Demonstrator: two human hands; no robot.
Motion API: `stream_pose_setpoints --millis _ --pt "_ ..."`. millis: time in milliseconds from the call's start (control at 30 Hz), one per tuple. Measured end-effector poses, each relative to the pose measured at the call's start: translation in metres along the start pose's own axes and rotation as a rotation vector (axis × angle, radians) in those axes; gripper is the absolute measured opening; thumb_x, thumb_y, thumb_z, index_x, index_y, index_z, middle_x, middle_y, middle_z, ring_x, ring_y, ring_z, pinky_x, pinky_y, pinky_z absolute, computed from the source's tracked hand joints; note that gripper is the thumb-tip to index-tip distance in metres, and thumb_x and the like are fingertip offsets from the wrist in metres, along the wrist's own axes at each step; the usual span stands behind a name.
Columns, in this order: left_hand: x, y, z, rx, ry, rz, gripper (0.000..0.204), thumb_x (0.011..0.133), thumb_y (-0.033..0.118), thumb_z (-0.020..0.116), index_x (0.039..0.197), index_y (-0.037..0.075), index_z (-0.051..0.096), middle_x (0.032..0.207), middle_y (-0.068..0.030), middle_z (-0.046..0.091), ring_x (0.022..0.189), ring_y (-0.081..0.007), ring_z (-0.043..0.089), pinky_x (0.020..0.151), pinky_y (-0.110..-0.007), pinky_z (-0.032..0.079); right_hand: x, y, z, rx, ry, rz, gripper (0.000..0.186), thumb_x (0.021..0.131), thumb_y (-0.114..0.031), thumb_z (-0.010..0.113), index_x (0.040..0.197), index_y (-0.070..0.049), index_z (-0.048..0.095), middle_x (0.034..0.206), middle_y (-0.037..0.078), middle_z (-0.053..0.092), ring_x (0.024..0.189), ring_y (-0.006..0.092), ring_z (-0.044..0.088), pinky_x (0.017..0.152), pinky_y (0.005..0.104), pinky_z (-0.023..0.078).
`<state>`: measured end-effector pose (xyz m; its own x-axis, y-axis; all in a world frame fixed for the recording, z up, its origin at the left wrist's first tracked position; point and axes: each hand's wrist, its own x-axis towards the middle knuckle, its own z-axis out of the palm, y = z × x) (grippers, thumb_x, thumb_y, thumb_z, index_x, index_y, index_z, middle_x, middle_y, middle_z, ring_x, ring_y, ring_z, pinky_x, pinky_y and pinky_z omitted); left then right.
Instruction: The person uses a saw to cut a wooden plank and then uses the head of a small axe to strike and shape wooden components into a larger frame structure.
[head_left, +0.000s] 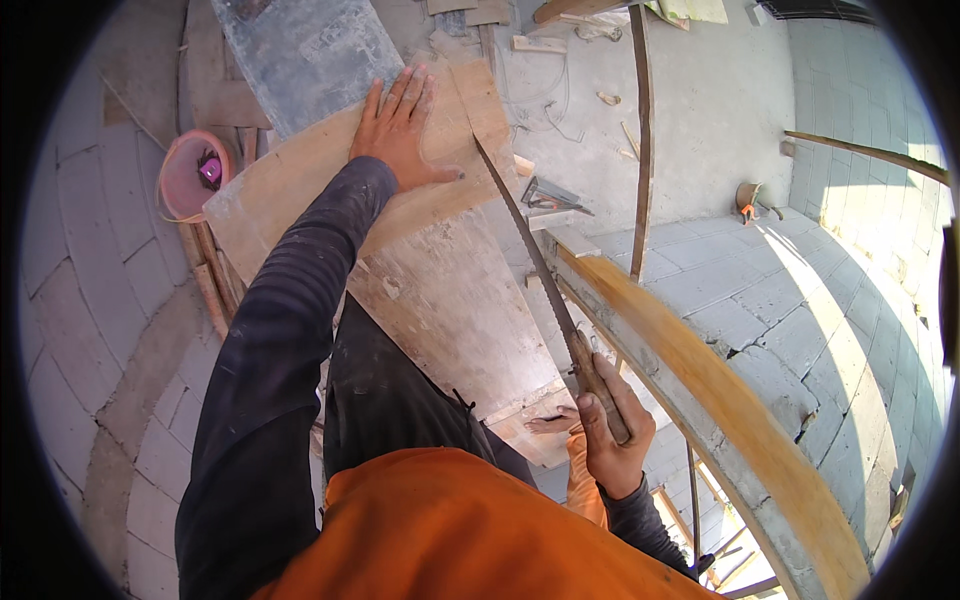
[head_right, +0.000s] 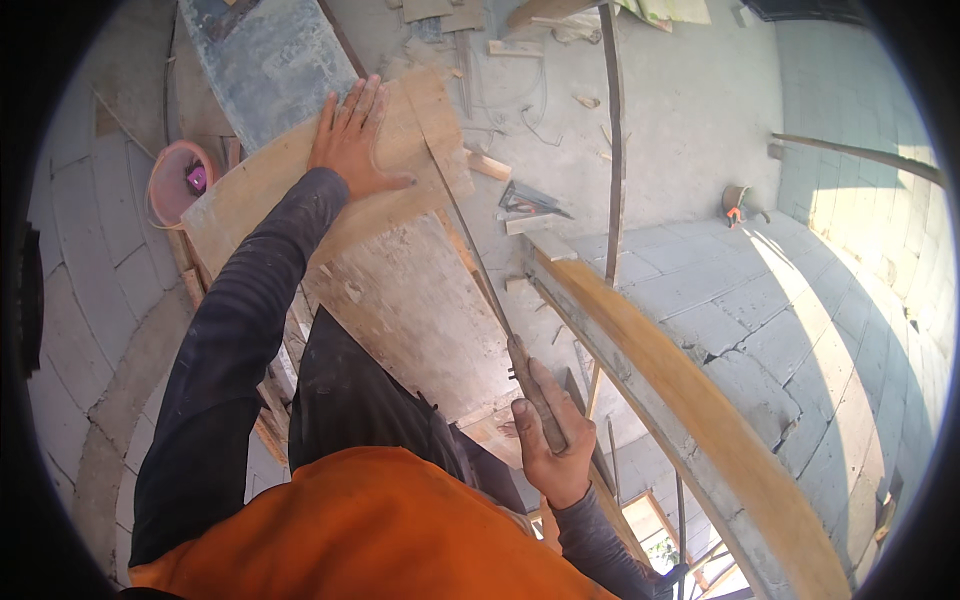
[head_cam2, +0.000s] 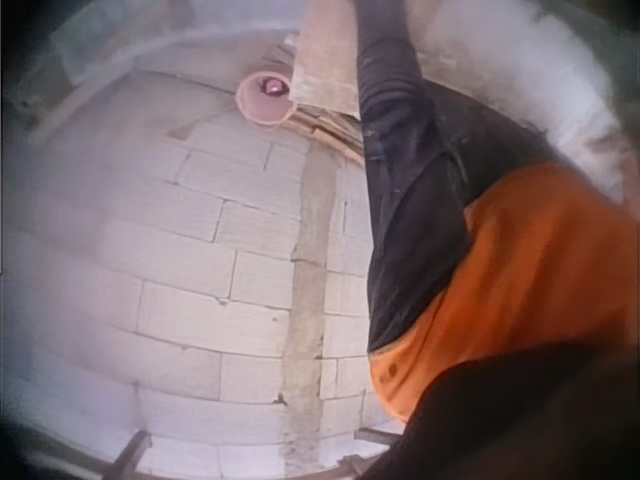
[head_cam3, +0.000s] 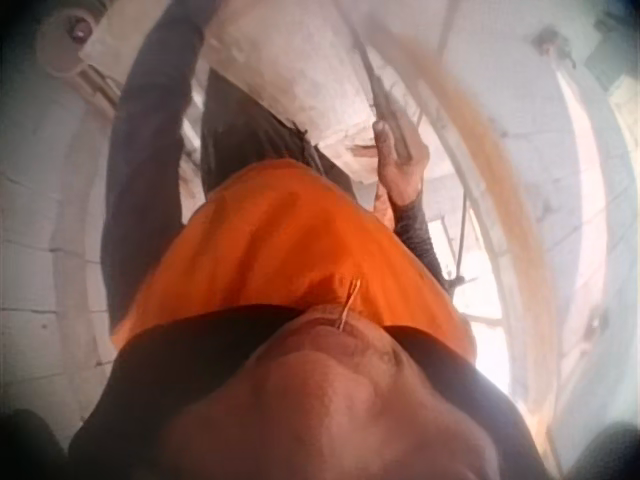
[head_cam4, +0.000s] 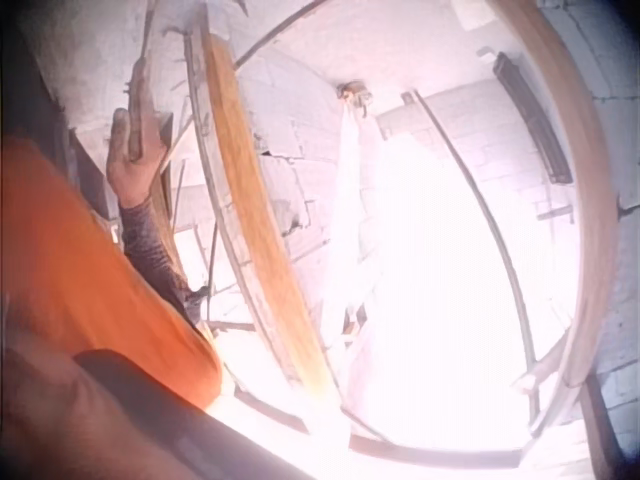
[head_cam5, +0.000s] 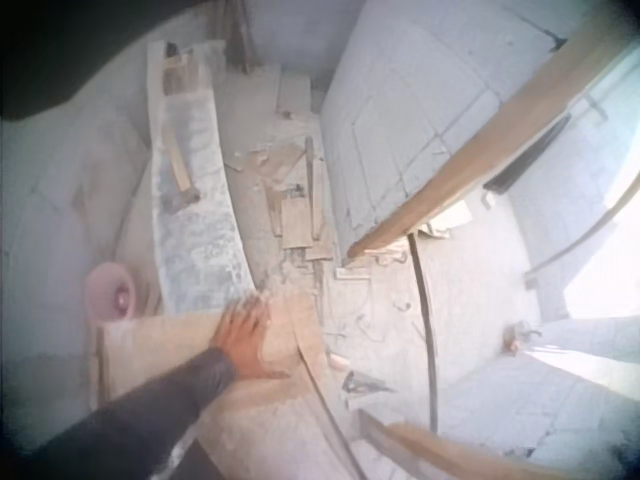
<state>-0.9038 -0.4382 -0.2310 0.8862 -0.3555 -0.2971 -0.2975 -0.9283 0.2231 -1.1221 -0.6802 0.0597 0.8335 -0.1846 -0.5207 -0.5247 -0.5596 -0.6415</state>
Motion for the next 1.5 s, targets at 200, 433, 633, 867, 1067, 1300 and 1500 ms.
stream_pose_setpoints --millis 200,433,633,867,1067,1300,1500 --pt "0.013 0.008 -0.005 0.032 0.012 0.022 0.14 0.067 0.092 0.063 0.168 0.011 0.009 0.175 -0.0088 0.009 0.162 -0.0235 0.003 0.131 -0.05 -0.003 0.22 0.011 0.102 0.041 0.022 -0.194 0.039 0.099 -0.023 0.07 0.129 0.002 0.066 0.111 0.025 0.074 0.104 0.0351 0.073 0.093 0.0361 0.054" --pt "-0.001 -0.004 0.005 0.035 -0.02 -0.019 0.141 0.067 0.092 0.064 0.167 0.009 0.008 0.175 -0.0102 0.008 0.162 -0.0249 0.003 0.131 -0.05 -0.001 0.035 0.018 0.021 -0.016 -0.001 -0.013 0.047 0.1 -0.018 0.071 0.141 0.002 0.061 0.124 0.02 0.073 0.117 0.0221 0.069 0.1 0.0336 0.052" --pt "0.0 0.0 -0.001 0.074 -0.047 -0.023 0.141 0.068 0.09 0.064 0.167 0.008 0.007 0.175 -0.0112 0.008 0.162 -0.0256 0.003 0.131 -0.049 -0.001 0.079 0.027 0.035 0.056 0.014 -0.098 0.04 0.1 -0.016 0.07 0.135 0.002 0.064 0.124 0.021 0.073 0.115 0.0238 0.071 0.098 0.0335 0.053" --pt "0.007 0.009 -0.003 0.066 -0.047 -0.015 0.14 0.068 0.088 0.065 0.167 0.008 0.008 0.175 -0.0114 0.008 0.162 -0.0251 0.002 0.131 -0.049 -0.002 0.151 0.033 0.083 0.022 0.049 -0.169 0.043 0.099 -0.019 0.07 0.135 0.003 0.063 0.121 0.024 0.073 0.11 0.0335 0.073 0.095 0.0349 0.054" --pt "0.003 0.007 -0.003 0.148 -0.054 -0.036 0.138 0.069 0.096 0.057 0.168 0.012 0.009 0.175 -0.0102 0.008 0.162 -0.0248 0.003 0.131 -0.049 -0.003 -0.024 0.019 -0.012 0.089 -0.031 0.156 0.044 0.1 -0.012 0.068 0.141 0.001 0.06 0.123 0.021 0.073 0.11 0.0234 0.072 0.097 0.0333 0.054" --pt "0.009 0.01 0.002 0.028 0.046 0.035 0.137 0.071 0.09 0.062 0.167 0.008 0.01 0.175 -0.0107 0.008 0.162 -0.025 0.003 0.131 -0.049 -0.002 0.155 0.042 0.074 0.117 -0.001 -0.061 0.043 0.1 -0.019 0.069 0.137 0.001 0.062 0.122 0.027 0.072 0.109 0.0275 0.073 0.095 0.0334 0.054" --pt "-0.001 0.0 0.0 0.081 -0.037 -0.019 0.137 0.071 0.09 0.062 0.167 0.008 0.01 0.175 -0.0102 0.009 0.162 -0.0249 0.003 0.131 -0.05 -0.002 0.051 0.017 0.031 0.05 0.004 0.052 0.042 0.1 -0.015 0.069 0.139 0.0 0.062 0.125 0.021 0.073 0.118 0.0224 0.07 0.101 0.0328 0.051"
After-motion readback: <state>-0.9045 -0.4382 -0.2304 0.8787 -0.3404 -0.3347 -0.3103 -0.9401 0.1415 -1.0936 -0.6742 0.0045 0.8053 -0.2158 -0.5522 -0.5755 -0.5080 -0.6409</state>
